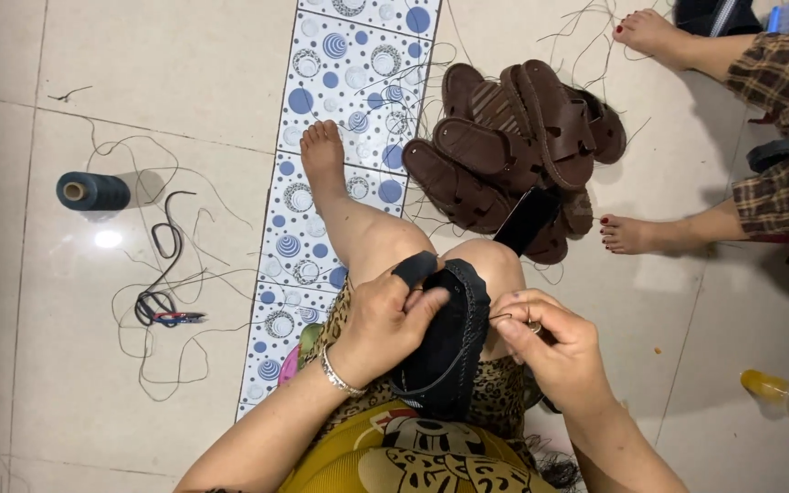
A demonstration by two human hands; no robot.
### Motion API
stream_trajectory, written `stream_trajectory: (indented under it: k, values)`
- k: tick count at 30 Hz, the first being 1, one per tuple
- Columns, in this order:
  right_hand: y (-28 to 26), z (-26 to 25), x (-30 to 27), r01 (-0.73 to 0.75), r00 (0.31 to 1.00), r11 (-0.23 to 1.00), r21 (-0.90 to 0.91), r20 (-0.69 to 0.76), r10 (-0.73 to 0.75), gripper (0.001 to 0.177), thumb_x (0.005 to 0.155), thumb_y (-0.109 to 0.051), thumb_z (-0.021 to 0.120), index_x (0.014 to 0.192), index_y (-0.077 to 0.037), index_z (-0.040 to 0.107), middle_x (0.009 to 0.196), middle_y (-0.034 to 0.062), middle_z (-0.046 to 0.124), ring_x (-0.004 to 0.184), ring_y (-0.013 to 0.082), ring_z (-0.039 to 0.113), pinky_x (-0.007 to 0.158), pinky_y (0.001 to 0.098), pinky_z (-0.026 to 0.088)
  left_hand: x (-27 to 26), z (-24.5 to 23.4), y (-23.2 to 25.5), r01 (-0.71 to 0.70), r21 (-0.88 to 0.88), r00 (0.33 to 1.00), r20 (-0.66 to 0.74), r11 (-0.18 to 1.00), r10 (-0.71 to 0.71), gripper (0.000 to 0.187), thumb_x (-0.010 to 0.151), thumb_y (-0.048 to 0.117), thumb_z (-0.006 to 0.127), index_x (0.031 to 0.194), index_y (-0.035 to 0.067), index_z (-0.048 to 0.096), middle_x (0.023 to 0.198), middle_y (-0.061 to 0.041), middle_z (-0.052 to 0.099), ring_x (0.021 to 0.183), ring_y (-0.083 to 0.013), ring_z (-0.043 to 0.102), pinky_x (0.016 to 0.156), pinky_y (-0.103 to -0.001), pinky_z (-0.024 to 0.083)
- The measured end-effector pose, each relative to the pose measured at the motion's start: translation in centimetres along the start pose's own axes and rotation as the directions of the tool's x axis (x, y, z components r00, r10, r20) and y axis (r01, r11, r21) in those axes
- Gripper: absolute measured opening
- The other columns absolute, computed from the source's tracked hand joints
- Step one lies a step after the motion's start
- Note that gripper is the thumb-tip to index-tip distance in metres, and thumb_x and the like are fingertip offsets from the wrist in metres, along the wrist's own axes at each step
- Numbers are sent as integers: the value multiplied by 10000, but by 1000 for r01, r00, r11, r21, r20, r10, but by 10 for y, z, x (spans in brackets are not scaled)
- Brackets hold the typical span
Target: Hand-sewing the strap of a black sandal to its sole using a needle and thread while sitting on the floor.
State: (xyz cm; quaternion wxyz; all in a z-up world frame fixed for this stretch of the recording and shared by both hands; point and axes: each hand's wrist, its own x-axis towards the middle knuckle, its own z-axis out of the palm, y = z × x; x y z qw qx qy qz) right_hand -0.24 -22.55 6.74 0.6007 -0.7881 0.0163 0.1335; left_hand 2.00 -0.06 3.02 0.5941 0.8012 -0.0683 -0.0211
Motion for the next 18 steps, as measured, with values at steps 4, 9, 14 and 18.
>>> stream_trajectory:
  k: [4,9,14,18]
  values:
    - [13,0,-1,-68,974,916,396,223,-24,218,967,-103,585,764,-26,601,702,74,587,534,104,448,486,209,405,-6,12,-32,-80,226,987,-116,971,109,419,869,107,772,593,54,461,520,-59,519,383,-190,444,383,-317,381]
    - [15,-11,-3,-247,896,765,595,441,-54,156,974,-59,588,916,30,703,642,63,532,528,123,424,446,213,346,-5,4,-29,-129,169,981,-124,977,151,190,873,74,771,718,50,664,535,-17,638,386,-100,522,346,-229,391]
    - [-19,21,0,190,974,959,-212,161,-157,297,809,35,711,1088,-45,777,787,38,776,506,59,552,433,177,428,-15,-33,4,321,-697,944,286,642,-162,151,913,117,744,1054,64,754,725,13,700,565,-25,520,541,-166,462]
    - [-13,46,-1,345,932,807,-479,71,-357,255,754,33,715,994,-23,782,811,61,755,563,115,633,449,213,502,-24,-25,29,545,-792,838,525,276,-148,242,928,107,743,1133,-16,706,651,55,547,521,-40,430,479,-166,374]
